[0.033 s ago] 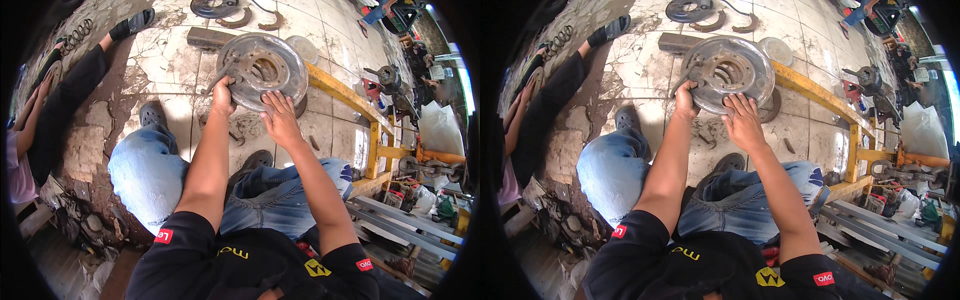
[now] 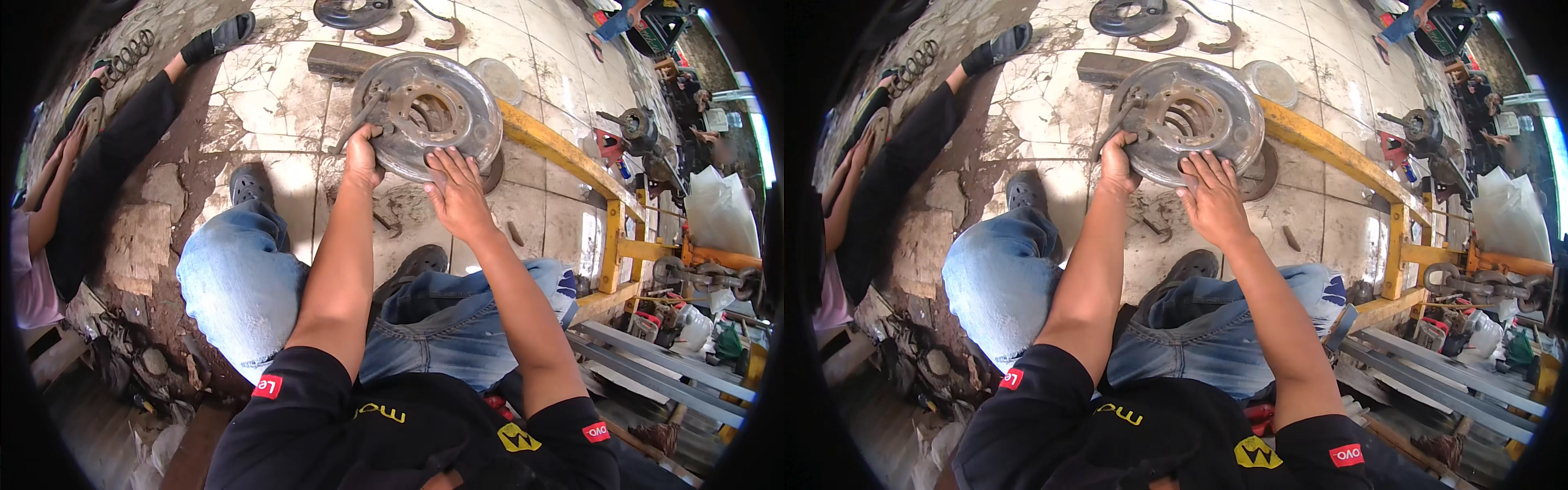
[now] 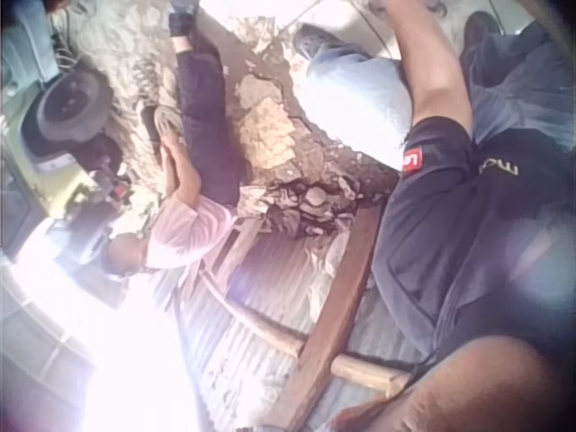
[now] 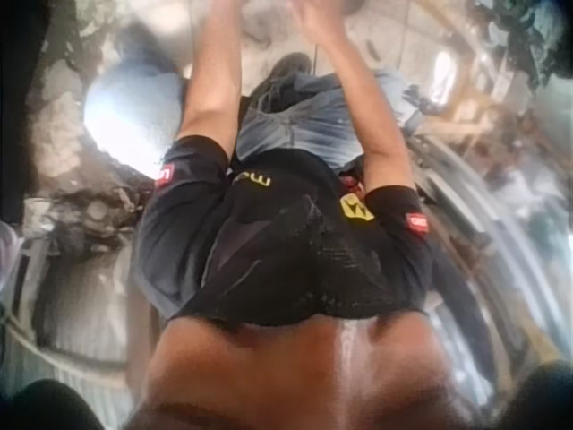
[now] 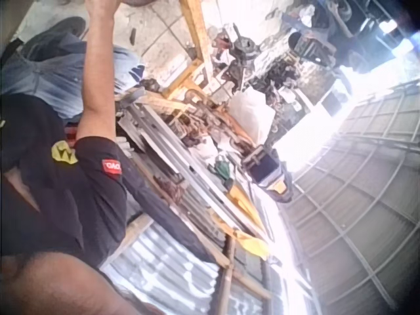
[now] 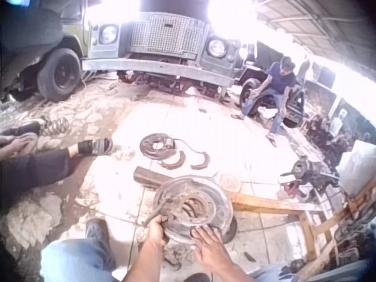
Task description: The person is sitting on the floor in a workshop, using a metal tool to scrape and clean the surface of a brake drum. They repeatedly scrape the inner and outer surfaces of the drum to remove rust and debris.
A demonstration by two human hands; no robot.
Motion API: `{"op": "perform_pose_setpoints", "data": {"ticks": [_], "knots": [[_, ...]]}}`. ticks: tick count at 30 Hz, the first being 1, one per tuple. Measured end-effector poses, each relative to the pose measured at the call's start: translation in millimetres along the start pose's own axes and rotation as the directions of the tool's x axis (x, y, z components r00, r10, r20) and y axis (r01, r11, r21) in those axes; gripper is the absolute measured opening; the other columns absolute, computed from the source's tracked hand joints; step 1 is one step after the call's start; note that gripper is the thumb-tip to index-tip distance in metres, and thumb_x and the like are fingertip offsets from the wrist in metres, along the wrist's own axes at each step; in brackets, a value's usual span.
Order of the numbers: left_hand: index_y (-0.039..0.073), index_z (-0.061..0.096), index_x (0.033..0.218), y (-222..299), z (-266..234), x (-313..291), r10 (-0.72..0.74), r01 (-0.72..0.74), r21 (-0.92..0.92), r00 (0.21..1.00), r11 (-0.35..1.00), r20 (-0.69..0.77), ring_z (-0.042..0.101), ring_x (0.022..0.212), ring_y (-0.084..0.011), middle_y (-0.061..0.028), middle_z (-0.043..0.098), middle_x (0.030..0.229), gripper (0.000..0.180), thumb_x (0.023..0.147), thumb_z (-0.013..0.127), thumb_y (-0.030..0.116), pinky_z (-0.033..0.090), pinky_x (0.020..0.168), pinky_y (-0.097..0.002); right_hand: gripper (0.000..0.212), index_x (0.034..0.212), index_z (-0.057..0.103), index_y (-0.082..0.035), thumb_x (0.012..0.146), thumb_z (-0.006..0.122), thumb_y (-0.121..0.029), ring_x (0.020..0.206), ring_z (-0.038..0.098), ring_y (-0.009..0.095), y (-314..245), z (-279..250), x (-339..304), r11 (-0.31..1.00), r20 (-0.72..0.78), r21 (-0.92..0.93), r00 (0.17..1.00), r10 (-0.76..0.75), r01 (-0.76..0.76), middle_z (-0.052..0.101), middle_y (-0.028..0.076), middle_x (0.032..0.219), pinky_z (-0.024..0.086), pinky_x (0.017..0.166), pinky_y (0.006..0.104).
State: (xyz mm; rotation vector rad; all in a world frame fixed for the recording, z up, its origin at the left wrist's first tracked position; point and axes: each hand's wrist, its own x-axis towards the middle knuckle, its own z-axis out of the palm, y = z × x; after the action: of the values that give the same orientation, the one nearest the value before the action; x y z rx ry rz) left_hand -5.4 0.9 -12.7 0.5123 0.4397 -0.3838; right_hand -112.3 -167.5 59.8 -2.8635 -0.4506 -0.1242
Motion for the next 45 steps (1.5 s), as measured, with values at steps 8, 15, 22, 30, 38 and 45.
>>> {"op": "perform_pose_setpoints", "data": {"ticks": [8, 15, 22, 30, 38, 45], "knots": [[0.003, 0.062, 0.096, 47, -39, -18, 0.186, -0.196, -0.028, 0.961, 0.98, -0.206, 0.065, 0.087, -0.0266, -0.0111, 0.067, 0.094, 0.015, 0.088, 0.057, 0.015, 0.052, 0.085, -0.04, 0.052, 0.137, 0.054, -0.003, 0.098, 0.052, -0.037, 0.141, 0.039, 0.03, -65, 6, 21, 0.998, 0.067, -0.003, 0.996, -0.061, 0.061, 0.049, 0.014, 0.147, 0.023, 0.119, 0.0475], [-0.001, 0.063, 0.104, 50, -38, -4, 0.61, -0.208, 0.729, 0.715, 0.652, -0.342, 0.064, 0.097, -0.0318, -0.0229, 0.067, 0.1, 0.047, 0.098, 0.056, 0.045, 0.048, 0.089, -0.0399, 0.045, 0.127, 0.061, -0.002, 0.1, 0.05, -0.037, 0.133, 0.049, 0.032, -65, -11, 21, 0.995, 0.163, 0.076, 0.983, -0.083, 0.071, 0.058, 0.017, 0.137, 0.031, 0.114, 0.0479], [-0.001, 0.055, 0.108, 49, 3, -29, 0.61, 0.017, 0.883, 0.717, 0.469, -0.338, 0.059, 0.11, -0.0464, -0.0324, 0.063, 0.112, 0.049, 0.099, 0.047, 0.046, 0.044, 0.096, -0.0484, 0.04, 0.119, 0.064, 0.001, 0.1, 0.051, -0.032, 0.123, 0.056, 0.037, -61, -25, 33, 0.996, 0.255, 0.089, 0.966, -0.046, 0.024, 0.062, 0.021, 0.128, 0.042, 0.106, 0.0438], [-0.003, 0.054, 0.108, 57, 11, -32, 0.557, 0.047, 0.831, 0.721, 0.554, -0.412, 0.061, 0.107, -0.041, -0.0289, 0.064, 0.11, 0.05, 0.093, 0.061, 0.044, 0.045, 0.093, -0.0442, 0.036, 0.115, 0.065, 0.0, 0.102, 0.049, -0.03, 0.107, 0.062, 0.04, -53, -38, 32, 0.98, 0.219, 0.175, 0.966, -0.134, 0.096, 0.067, 0.024, 0.109, 0.049, 0.091, 0.049], [-0.003, 0.054, 0.108, 56, -5, -23, 0.593, 0.047, 0.852, 0.698, 0.521, -0.401, 0.061, 0.109, -0.0411, -0.0299, 0.064, 0.111, 0.05, 0.094, 0.06, 0.044, 0.045, 0.093, -0.0446, 0.034, 0.112, 0.066, -0.003, 0.101, 0.049, -0.031, 0.084, 0.066, 0.043, -67, -60, 63, 0.994, 0.567, 0.086, 0.824, 0.012, -0.074, 0.068, 0.023, 0.084, 0.052, 0.078, 0.051], [-0.002, 0.052, 0.113, 61, -7, -35, 0.578, 0.09, 0.862, 0.707, 0.498, -0.407, 0.06, 0.11, -0.0453, -0.0319, 0.063, 0.111, 0.052, 0.094, 0.058, 0.045, 0.045, 0.095, -0.0475, 0.033, 0.12, 0.064, -0.008, 0.101, 0.05, -0.03, 0.092, 0.064, 0.043, -72, -54, 60, 0.987, 0.587, 0.136, 0.81, -0.008, -0.089, 0.067, 0.025, 0.094, 0.049, 0.081, 0.0518]]}}
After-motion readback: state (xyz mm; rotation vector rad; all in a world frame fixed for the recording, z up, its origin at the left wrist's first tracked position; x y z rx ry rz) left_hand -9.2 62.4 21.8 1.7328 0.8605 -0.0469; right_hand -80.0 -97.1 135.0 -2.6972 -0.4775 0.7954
